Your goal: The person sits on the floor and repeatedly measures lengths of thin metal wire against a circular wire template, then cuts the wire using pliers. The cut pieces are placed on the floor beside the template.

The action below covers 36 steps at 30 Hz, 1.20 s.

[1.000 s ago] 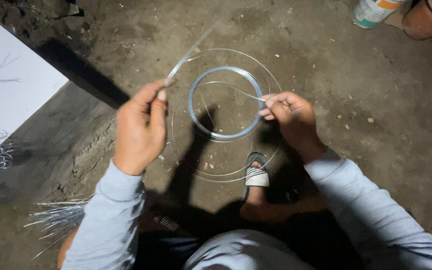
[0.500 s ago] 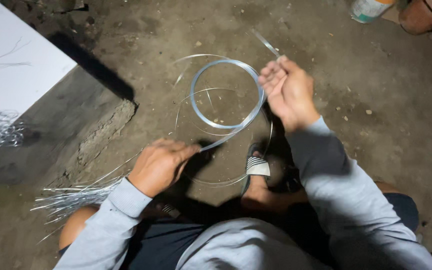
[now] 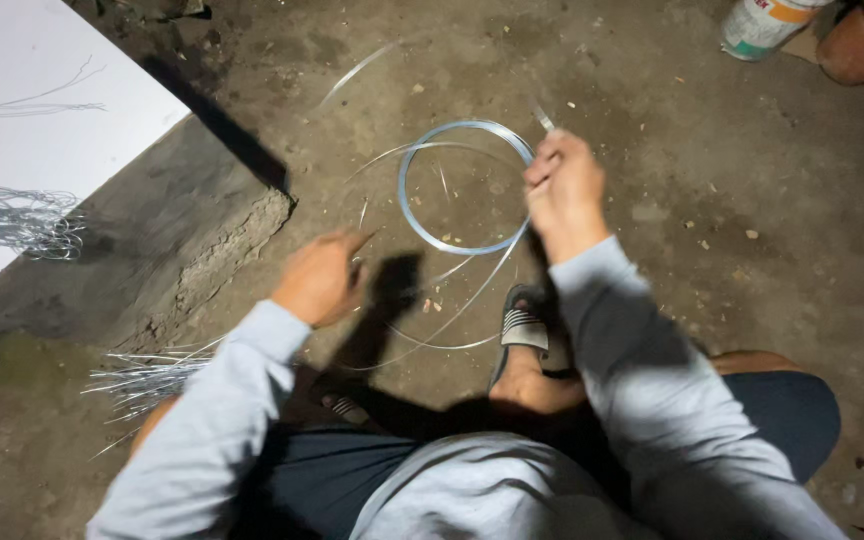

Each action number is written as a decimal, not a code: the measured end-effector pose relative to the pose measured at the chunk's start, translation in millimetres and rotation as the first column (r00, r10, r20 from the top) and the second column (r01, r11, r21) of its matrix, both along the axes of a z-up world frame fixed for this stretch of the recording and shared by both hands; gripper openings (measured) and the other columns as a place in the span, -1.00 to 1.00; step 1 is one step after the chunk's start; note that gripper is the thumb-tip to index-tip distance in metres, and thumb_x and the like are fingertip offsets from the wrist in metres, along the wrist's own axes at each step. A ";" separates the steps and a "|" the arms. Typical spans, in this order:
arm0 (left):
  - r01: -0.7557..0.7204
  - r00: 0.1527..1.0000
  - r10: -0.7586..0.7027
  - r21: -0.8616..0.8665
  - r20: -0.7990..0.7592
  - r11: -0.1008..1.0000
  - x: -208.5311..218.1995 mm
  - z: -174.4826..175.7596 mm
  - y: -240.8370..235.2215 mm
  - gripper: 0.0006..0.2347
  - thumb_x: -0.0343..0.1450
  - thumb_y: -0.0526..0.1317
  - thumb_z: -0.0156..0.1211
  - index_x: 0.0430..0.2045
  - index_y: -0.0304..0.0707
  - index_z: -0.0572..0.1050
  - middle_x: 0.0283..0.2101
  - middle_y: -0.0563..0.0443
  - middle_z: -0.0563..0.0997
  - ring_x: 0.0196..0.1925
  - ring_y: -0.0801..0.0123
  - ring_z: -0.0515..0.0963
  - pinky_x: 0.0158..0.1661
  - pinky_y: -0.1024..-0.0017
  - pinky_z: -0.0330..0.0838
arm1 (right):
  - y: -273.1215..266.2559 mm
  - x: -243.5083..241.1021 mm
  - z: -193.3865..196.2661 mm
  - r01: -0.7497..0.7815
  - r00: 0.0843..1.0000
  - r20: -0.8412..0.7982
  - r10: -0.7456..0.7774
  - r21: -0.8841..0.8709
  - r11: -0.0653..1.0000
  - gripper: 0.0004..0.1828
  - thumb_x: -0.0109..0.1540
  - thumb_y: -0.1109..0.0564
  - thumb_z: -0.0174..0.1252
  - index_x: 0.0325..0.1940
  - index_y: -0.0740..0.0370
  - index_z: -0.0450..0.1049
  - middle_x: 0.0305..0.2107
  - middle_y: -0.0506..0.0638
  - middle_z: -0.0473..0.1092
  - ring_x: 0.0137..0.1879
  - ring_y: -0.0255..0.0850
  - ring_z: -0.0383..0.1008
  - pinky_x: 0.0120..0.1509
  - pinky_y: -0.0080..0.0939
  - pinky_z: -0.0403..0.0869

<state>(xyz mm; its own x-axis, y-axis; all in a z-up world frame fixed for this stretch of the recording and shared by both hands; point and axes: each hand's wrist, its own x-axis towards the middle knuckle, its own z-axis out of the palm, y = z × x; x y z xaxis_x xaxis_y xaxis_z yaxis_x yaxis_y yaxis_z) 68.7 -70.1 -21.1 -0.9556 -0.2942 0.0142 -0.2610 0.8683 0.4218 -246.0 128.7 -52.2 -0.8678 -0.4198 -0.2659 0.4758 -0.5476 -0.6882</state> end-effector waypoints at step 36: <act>0.092 0.970 -0.060 0.129 -0.234 0.987 -56.1 -55.6 43.3 -0.65 0.33 -0.28 0.23 0.02 -0.35 0.55 -0.04 -0.42 0.60 -0.08 -0.23 0.60 -0.07 0.03 0.48 | 72.7 -16.9 -53.8 0.236 0.905 -0.381 -0.192 0.071 0.969 -0.91 0.41 0.21 0.00 -0.08 0.27 0.40 -0.44 0.03 0.42 -0.49 -0.22 0.41 -0.43 -0.21 0.46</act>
